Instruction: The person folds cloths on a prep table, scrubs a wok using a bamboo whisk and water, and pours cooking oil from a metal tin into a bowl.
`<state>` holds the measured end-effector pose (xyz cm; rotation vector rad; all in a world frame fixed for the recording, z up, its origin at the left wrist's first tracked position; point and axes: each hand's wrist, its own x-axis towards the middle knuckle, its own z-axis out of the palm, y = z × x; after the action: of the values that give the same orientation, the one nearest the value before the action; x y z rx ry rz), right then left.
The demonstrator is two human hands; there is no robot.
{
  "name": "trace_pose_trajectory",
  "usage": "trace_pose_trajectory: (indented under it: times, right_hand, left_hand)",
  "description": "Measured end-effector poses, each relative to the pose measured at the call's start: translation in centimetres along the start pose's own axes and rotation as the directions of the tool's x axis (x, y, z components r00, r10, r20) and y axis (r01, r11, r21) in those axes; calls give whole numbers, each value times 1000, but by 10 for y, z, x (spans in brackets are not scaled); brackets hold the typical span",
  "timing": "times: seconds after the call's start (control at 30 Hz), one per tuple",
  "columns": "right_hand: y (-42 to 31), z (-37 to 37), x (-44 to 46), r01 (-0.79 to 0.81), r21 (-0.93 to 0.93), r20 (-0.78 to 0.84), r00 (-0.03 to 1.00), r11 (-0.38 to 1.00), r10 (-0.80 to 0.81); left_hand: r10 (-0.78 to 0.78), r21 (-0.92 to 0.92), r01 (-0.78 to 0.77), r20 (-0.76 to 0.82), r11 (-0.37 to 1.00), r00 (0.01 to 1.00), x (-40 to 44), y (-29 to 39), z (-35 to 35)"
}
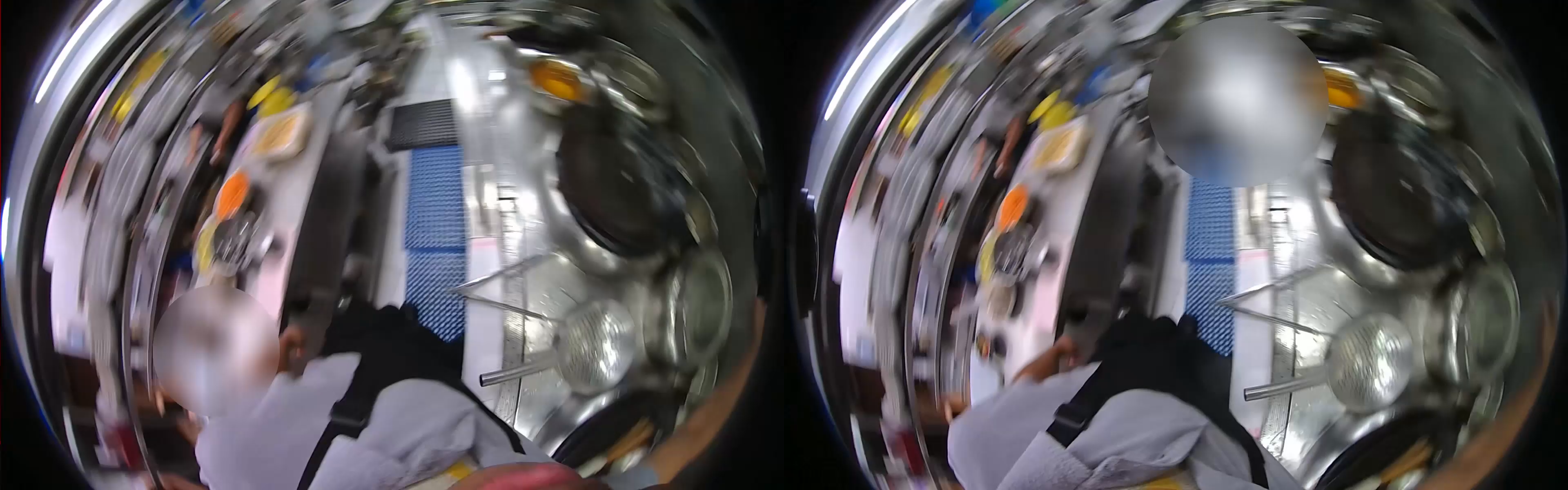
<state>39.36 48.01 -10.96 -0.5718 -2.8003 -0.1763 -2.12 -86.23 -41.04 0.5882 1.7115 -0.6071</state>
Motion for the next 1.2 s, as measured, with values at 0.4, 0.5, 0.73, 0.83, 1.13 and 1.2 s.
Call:
trace_pose_trajectory:
  times: [0.4, 0.5, 0.73, 0.83, 1.13, 1.2]
  right_hand:
    - [-380, 30, 147, -418, 548, 662, 746, 725, -70]
    - [-535, 13, 196, -312, 718, 583, 758, 622, -292]
    - [-804, 62, 285, -136, 855, 467, 622, 500, -629]
    - [-887, 109, 305, -198, 824, 562, 410, 531, -718]
    - [-966, 168, 380, -399, 838, 543, 539, 373, -644]
    - [-965, 188, 408, -479, 833, 543, 616, 276, -570]
  left_hand:
    - [-616, -808, -474, -579, 349, 535, -41, 75, -82]
    - [-552, -753, -643, -599, 141, 580, -44, 74, -153]
    - [-375, -305, -864, -915, 400, 149, -56, -8, -328]
    - [-483, -212, -937, -874, 278, 55, -57, -38, -384]
    - [-89, -419, -902, -900, -104, 428, -33, -72, -488]
    - [-37, -460, -880, -883, -121, 467, -19, -85, -506]
